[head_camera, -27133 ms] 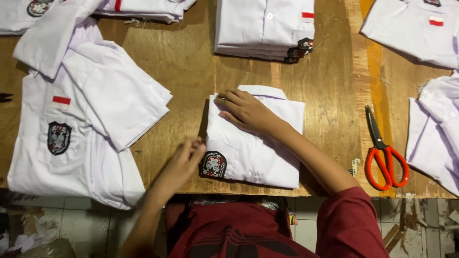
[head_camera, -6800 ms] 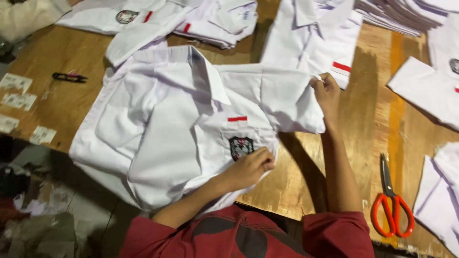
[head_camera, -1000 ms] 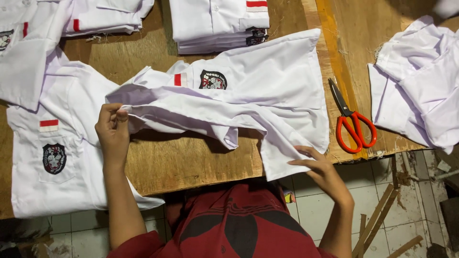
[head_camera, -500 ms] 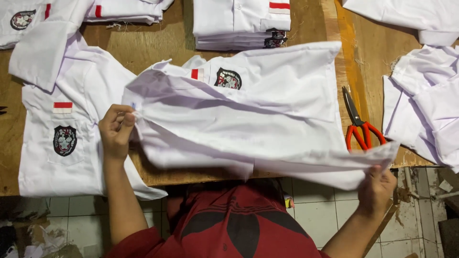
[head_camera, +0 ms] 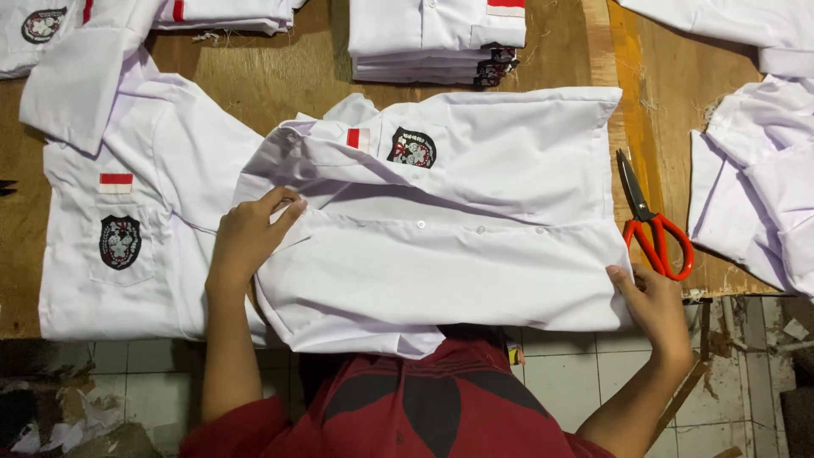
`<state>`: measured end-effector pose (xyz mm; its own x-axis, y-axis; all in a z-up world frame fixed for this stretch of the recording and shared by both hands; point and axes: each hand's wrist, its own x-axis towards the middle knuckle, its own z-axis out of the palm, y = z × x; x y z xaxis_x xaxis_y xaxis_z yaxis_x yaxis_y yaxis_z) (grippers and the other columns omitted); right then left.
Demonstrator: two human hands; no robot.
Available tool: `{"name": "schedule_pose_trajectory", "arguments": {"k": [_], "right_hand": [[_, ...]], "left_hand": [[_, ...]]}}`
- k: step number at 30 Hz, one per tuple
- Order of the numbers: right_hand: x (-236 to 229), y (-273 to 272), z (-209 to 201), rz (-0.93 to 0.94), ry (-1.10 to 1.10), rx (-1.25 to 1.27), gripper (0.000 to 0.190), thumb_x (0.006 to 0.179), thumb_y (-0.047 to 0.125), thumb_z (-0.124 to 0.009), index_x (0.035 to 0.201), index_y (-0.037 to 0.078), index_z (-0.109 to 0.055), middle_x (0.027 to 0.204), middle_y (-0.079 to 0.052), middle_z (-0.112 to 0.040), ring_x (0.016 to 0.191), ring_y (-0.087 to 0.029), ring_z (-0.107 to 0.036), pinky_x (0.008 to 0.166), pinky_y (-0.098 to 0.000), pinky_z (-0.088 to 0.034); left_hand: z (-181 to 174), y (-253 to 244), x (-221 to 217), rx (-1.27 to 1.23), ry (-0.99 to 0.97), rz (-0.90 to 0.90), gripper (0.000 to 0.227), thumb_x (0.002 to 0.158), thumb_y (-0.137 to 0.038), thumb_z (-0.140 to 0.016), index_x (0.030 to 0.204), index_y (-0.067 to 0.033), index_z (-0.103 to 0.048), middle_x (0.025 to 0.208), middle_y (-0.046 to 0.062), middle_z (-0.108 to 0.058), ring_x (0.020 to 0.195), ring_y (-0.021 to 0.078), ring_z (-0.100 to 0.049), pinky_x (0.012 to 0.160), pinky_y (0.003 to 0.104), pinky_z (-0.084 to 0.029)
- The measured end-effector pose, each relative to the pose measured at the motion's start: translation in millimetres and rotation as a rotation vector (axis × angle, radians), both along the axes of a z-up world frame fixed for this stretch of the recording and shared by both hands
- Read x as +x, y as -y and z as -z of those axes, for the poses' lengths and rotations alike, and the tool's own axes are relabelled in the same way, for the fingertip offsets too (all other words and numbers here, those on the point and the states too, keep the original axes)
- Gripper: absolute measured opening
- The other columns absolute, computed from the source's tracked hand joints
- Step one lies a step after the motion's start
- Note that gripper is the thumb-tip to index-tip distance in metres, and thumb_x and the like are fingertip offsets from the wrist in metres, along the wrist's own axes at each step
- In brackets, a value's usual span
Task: Folding white school uniform shirts and trimming loose threads with scissors
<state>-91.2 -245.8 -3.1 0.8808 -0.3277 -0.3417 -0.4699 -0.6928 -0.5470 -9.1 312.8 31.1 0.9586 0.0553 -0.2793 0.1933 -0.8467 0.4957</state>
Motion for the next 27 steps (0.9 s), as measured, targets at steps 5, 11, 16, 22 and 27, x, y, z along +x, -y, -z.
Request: {"name": "schedule_pose_trajectory", "arguments": {"k": [5, 11, 16, 22, 27], "right_hand": [[7.7, -9.5, -17.4, -0.049, -0.046, -0.204, 0.036, 0.101, 0.038, -0.065, 0.109, 0.004, -0.057, 0.091, -0.012, -0.058, 0.082, -0.029, -0.052, 0.066, -0.0445, -0.039], [44.9, -28.6, -4.9, -0.401, 0.402, -0.304, 0.036, 0.099, 0.010, -0.068, 0.133, 0.003, -0.060, 0.117, -0.019, -0.058, 0.109, -0.034, -0.059, 0.095, -0.0465, -0.050], [82.1, -86.4, 17.5, -0.670, 0.505, -0.329, 0.034, 0.091, 0.010, -0.074, 0.123, 0.011, -0.066, 0.117, -0.015, -0.067, 0.114, -0.037, -0.064, 0.095, -0.0467, -0.051], [113.3, -90.0, 70.0, -0.686, 0.661, -0.485, 0.044, 0.102, 0.042, -0.061, 0.138, 0.017, -0.058, 0.140, -0.002, -0.058, 0.129, -0.020, -0.056, 0.107, -0.0417, -0.043], [141.3, -88.8, 70.2, -0.691, 0.759, -0.585, 0.036, 0.106, 0.031, -0.060, 0.140, 0.019, -0.061, 0.140, -0.001, -0.062, 0.133, -0.018, -0.057, 0.107, -0.0392, -0.042]], "left_hand": [[-2.2, 7.7, -3.3, 0.007, 0.034, 0.026, 0.025, 0.099, -0.044, -0.058, 0.109, -0.0227, -0.065, 0.109, -0.008, -0.071, 0.094, 0.0238, -0.068, 0.081, 0.041, -0.047], [1.4, 17.9, 5.8, -0.046, 0.334, 0.328, 0.021, 0.103, -0.028, -0.059, 0.115, -0.0122, -0.066, 0.108, 0.002, -0.066, 0.110, 0.0240, -0.062, 0.088, 0.041, -0.050], [16.3, 62.5, 17.2, -0.226, 0.494, 0.639, 0.015, 0.099, -0.014, -0.061, 0.109, -0.0054, -0.067, 0.103, 0.016, -0.069, 0.105, 0.0392, -0.065, 0.087, 0.049, -0.053], [12.5, 92.8, 40.8, 0.010, 0.006, 0.763, 0.051, 0.105, -0.038, -0.047, 0.152, -0.0199, -0.045, 0.148, 0.021, -0.051, 0.133, 0.0447, -0.053, 0.104, 0.060, -0.043], [11.7, 98.4, 63.0, 0.116, -0.135, 0.609, 0.071, 0.106, -0.062, -0.025, 0.155, -0.0139, -0.041, 0.129, 0.024, -0.066, 0.120, 0.0395, -0.066, 0.099, 0.056, -0.049]]}}
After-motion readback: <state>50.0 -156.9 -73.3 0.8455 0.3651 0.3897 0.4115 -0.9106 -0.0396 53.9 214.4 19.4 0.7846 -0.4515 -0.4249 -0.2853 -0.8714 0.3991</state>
